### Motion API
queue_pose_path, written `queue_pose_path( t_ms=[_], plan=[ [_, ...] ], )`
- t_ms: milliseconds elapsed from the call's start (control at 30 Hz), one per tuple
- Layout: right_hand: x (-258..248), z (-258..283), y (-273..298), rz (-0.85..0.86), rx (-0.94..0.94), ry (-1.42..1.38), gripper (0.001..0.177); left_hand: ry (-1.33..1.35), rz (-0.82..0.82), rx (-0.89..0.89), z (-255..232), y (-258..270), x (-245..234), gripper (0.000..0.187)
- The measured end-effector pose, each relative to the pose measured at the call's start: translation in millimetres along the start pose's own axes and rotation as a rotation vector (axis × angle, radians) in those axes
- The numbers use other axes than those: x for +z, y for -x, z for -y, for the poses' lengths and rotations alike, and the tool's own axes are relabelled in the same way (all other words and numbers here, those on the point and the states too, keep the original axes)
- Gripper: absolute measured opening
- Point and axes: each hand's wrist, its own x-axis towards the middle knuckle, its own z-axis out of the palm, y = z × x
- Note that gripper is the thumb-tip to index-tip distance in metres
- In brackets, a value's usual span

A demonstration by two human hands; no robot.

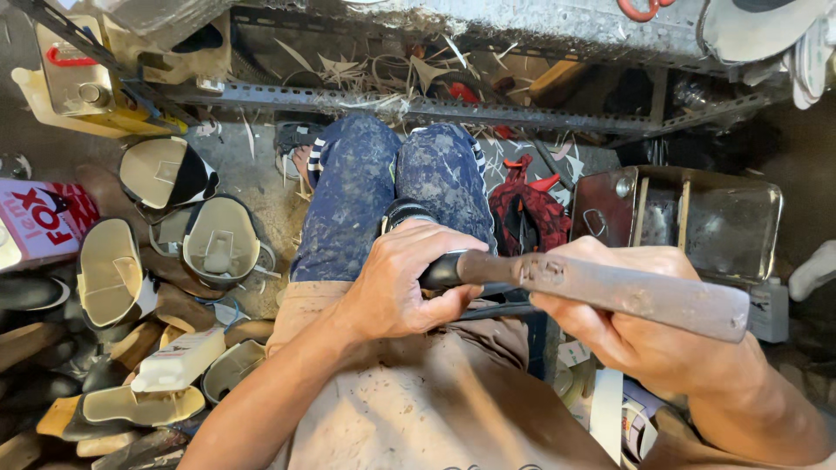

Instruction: The person uses a hammer and pliers to repair a white and black shoe. They repeatedly strike the shoe's sole and heel with the hammer, then use pliers to pull and adjust parts of the shoe's upper and sole. The person rotates the shoe frequently to access different areas during the repair.

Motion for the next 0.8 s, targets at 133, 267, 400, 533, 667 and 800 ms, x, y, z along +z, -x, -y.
queue_pose_path(
  t_ms=[133, 267, 400, 533, 667, 800],
  plan=[
    [8, 2, 6, -0.231, -0.097, 0.049, 0.024, -0.011, -0.024, 0.008, 2, 5, -3, 0.030],
    [20, -1, 3, -0.183, -0.015, 0.020, 0.018, -0.002, -0.043, 0.018, 4, 7, -6, 0.029],
    [21, -2, 12, -0.247, 0.082, -0.197, 0.026, 0.018, -0.039, 0.016, 6, 8, -10, 0.031],
    [19, 2, -2, -0.083, 0.110, -0.093, 0.031, 0.025, -0.052, 0.008, 6, 10, -9, 0.031],
    [23, -1, 0, -0.204, 0.049, -0.152, 0.032, 0.023, -0.061, 0.012, 6, 11, -12, 0.032],
    [30, -3, 0, -0.209, 0.082, -0.082, 0.028, 0.025, -0.081, 0.002, 14, 17, -10, 0.035]
  ],
)
